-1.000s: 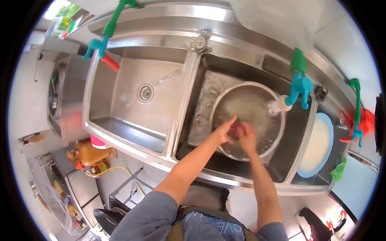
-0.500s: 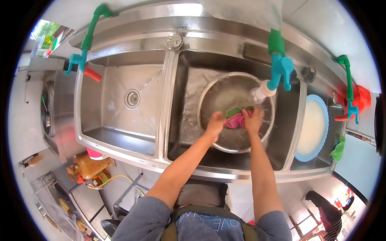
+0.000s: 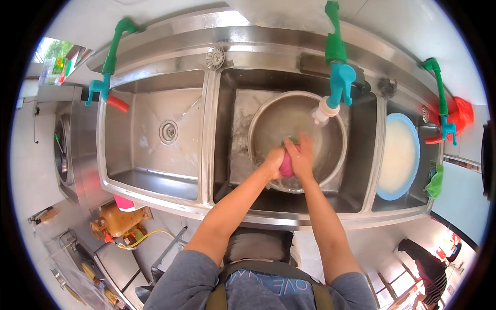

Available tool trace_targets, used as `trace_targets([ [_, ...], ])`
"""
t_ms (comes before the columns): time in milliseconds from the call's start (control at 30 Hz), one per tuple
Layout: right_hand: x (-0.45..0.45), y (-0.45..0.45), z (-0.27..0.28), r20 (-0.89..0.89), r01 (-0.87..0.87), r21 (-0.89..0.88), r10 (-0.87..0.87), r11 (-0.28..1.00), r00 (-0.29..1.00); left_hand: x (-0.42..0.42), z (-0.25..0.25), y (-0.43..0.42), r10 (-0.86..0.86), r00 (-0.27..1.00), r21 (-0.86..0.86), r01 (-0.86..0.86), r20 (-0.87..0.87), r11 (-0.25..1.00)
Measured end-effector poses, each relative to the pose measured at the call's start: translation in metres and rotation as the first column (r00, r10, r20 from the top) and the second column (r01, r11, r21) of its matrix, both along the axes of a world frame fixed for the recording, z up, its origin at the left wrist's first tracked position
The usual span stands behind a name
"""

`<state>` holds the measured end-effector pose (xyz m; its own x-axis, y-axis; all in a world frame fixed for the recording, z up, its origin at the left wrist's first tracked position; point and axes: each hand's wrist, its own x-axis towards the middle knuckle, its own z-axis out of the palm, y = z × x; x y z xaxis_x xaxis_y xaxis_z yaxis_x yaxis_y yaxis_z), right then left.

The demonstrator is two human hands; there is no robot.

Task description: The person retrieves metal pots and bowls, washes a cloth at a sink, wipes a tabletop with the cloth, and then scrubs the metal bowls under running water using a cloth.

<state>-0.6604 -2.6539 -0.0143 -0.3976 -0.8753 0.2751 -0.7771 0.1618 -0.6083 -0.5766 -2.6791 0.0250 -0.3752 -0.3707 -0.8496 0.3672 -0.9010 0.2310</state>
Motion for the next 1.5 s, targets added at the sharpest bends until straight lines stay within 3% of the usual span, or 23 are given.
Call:
trace_targets([
  [33, -0.002, 0.003, 0.005, 0.317, -0.048, 0.143, 0.000, 0.989, 0.949, 0.003, -0.005, -0.004, -0.070, 0.994, -0.002, 0.070, -0.080, 0.998],
  [100, -0.002, 0.013, 0.027, 0.810, -0.264, 0.336, -0.134, 0.904, 0.571, 0.014, -0.021, -0.010, -0.202, 0.951, -0.020, 0.203, -0.234, 0.979],
  [200, 0.005, 0.024, 0.043, 0.422, -0.269, 0.154, 0.183, 0.951, 0.888, 0.014, -0.018, 0.000, -0.176, 0.977, -0.147, 0.158, -0.121, 0.976],
  [300, -0.002, 0.024, 0.054, 0.062, -0.357, -0.091, 0.363, 0.930, 0.930, 0.017, -0.002, 0.012, -0.101, 0.926, 0.065, 0.133, -0.363, 0.989],
  [400, -0.007, 0.025, 0.060, 0.106, -0.350, -0.032, 0.351, 0.936, 0.930, 0.012, 0.009, 0.021, -0.044, 0.951, 0.139, 0.090, -0.306, 0.986],
  [500, 0.006, 0.032, 0.047, 0.278, -0.169, -0.038, 0.173, 0.985, 0.945, -0.007, -0.035, 0.032, 0.174, 0.942, -0.133, -0.219, -0.286, 0.967],
  [533, 0.010, 0.032, 0.049, 0.507, -0.061, 0.005, 0.050, 0.998, 0.861, -0.013, -0.031, 0.033, 0.146, 0.989, -0.300, -0.146, -0.023, 0.943],
  [600, 0.014, 0.034, 0.059, 0.836, 0.102, 0.171, -0.199, 0.980, 0.511, -0.023, -0.007, 0.037, 0.186, 0.850, -0.519, 0.116, 0.492, 0.847],
  [700, 0.013, 0.041, 0.041, 0.918, 0.164, 0.355, -0.311, 0.920, -0.245, -0.015, 0.005, 0.043, 0.201, 0.741, -0.680, 0.426, 0.640, 0.597],
  [800, 0.003, 0.057, 0.025, 0.771, -0.080, 0.562, -0.557, 0.823, -0.308, -0.001, -0.023, 0.052, 0.197, 0.706, -0.713, 0.576, 0.681, 0.401],
  [900, -0.033, 0.066, 0.021, 0.834, -0.380, 0.552, -0.486, 0.742, 0.263, 0.036, -0.042, 0.058, 0.192, 0.585, -0.616, 0.742, 0.788, 0.263],
  [933, -0.056, 0.071, -0.001, 0.629, -0.148, 0.481, -0.222, 0.864, 0.745, 0.049, -0.063, 0.062, 0.200, 0.466, -0.506, 0.764, 0.862, 0.399],
  [967, -0.081, 0.076, -0.020, 0.140, -0.019, 0.269, -0.019, 0.963, 0.990, 0.063, -0.090, 0.069, 0.182, 0.337, -0.381, 0.753, 0.924, 0.536],
  [1000, -0.105, 0.064, -0.004, -0.050, 0.116, 0.259, -0.107, 0.959, 0.993, 0.077, -0.114, 0.071, 0.073, 0.440, -0.378, 0.662, 0.895, 0.647],
  [1067, -0.155, 0.054, -0.041, -0.162, 0.340, 0.313, -0.303, 0.887, 0.939, 0.103, -0.146, 0.071, -0.080, 0.645, -0.301, 0.459, 0.760, 0.836],
  [1100, -0.178, 0.049, -0.068, -0.053, 0.366, 0.388, -0.376, 0.846, 0.925, 0.098, -0.100, 0.053, -0.220, 0.836, -0.181, 0.350, 0.502, 0.919],
  [1133, -0.179, 0.035, -0.043, 0.376, 0.162, 0.511, -0.388, 0.844, 0.842, 0.101, -0.108, 0.055, -0.245, 0.863, -0.144, 0.338, 0.443, 0.930],
  [1200, -0.175, 0.019, -0.033, 0.211, 0.156, 0.504, -0.296, 0.850, 0.932, 0.103, -0.127, 0.053, -0.277, 0.911, -0.089, 0.317, 0.307, 0.944],
  [1233, -0.170, 0.023, -0.033, 0.232, 0.161, 0.466, -0.295, 0.870, 0.927, 0.099, -0.101, 0.050, -0.309, 0.833, -0.072, 0.381, 0.458, 0.922],
  [1333, -0.162, 0.021, -0.024, 0.337, 0.132, 0.404, -0.281, 0.905, 0.899, 0.106, -0.062, 0.055, -0.193, 0.864, -0.179, 0.304, 0.465, 0.936],
  [1367, -0.161, 0.030, -0.007, 0.394, 0.097, 0.453, -0.297, 0.886, 0.870, 0.112, -0.047, 0.057, -0.228, 0.876, -0.033, 0.267, 0.424, 0.963],
  [1467, -0.161, 0.046, 0.010, 0.402, 0.085, 0.455, -0.290, 0.886, 0.868, 0.114, -0.031, 0.078, -0.149, 0.912, -0.076, 0.192, 0.382, 0.978],
  [1500, -0.159, 0.048, 0.017, 0.383, 0.085, 0.434, -0.269, 0.897, 0.884, 0.111, -0.006, 0.079, -0.209, 0.827, -0.075, 0.288, 0.521, 0.955],
])
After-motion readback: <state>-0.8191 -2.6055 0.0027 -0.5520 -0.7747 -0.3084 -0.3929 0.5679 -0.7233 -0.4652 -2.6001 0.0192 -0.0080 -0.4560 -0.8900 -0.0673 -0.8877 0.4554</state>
